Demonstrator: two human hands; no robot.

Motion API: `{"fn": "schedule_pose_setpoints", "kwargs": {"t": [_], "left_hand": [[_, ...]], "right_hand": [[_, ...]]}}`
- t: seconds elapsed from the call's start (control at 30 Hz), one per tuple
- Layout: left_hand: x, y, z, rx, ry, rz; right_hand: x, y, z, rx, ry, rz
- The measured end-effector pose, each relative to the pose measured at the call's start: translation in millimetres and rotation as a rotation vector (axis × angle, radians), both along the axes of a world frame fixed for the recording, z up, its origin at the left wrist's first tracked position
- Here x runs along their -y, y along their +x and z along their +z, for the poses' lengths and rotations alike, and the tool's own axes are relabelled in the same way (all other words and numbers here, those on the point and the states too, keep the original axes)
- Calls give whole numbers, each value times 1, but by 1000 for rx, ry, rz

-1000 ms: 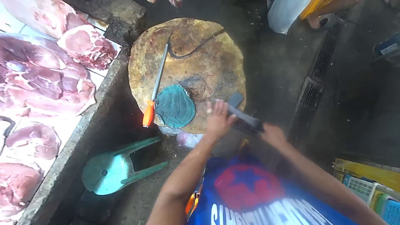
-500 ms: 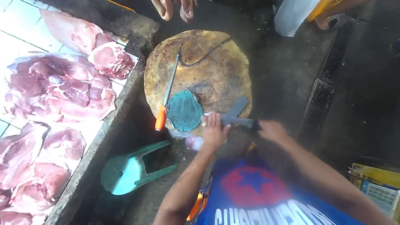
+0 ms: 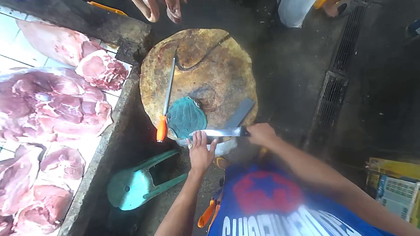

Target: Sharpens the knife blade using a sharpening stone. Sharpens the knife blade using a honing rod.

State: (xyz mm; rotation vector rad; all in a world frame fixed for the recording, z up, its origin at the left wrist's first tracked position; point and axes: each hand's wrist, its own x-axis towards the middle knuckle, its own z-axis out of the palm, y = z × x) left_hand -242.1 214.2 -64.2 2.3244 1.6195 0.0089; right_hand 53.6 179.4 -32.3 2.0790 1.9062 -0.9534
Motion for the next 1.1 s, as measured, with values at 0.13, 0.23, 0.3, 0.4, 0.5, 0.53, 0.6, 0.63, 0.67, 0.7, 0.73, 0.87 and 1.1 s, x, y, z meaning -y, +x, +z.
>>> {"fn": "schedule_pose_setpoints", "kwargs": {"t": [0.13, 0.23, 0.3, 0.4, 0.5, 0.53, 0.6, 0.63, 0.67, 0.7, 0.73, 0.87, 1.1], "left_hand": [[-11, 115, 4, 102, 42, -139], [-24, 196, -8, 133, 32, -308], [-30, 197, -9, 116, 18, -309], [-43, 110, -13, 98, 46, -191], [-39, 6, -6, 48, 43, -118], [-35, -8, -1, 36, 36, -102], [-30, 5, 11, 20, 20, -96], [-26, 29, 15, 20, 4, -106], [-21, 59, 16, 30, 5, -127], [-18, 93, 14, 55, 19, -160], [-16, 126, 9, 82, 36, -199], [-20, 177, -12, 107, 55, -282], [-39, -10, 4, -19, 21, -80]], "right_hand": [[29, 101, 10, 89, -7, -150], [51, 174, 8, 233, -6, -290], [48, 169, 4, 272, 3, -317], [24, 81, -11, 184, 50, -269], [10, -10, -1, -1, -9, -174], [9, -22, 5, -47, -45, -150], [12, -7, 14, -82, -79, -134], [18, 14, 16, -76, -83, -153], [27, 41, 16, -44, -77, -181], [37, 72, 13, 0, -62, -219], [46, 103, 9, 50, -42, -255], [55, 149, -2, 197, -3, -321], [4, -28, 8, -62, -50, -152]]}}
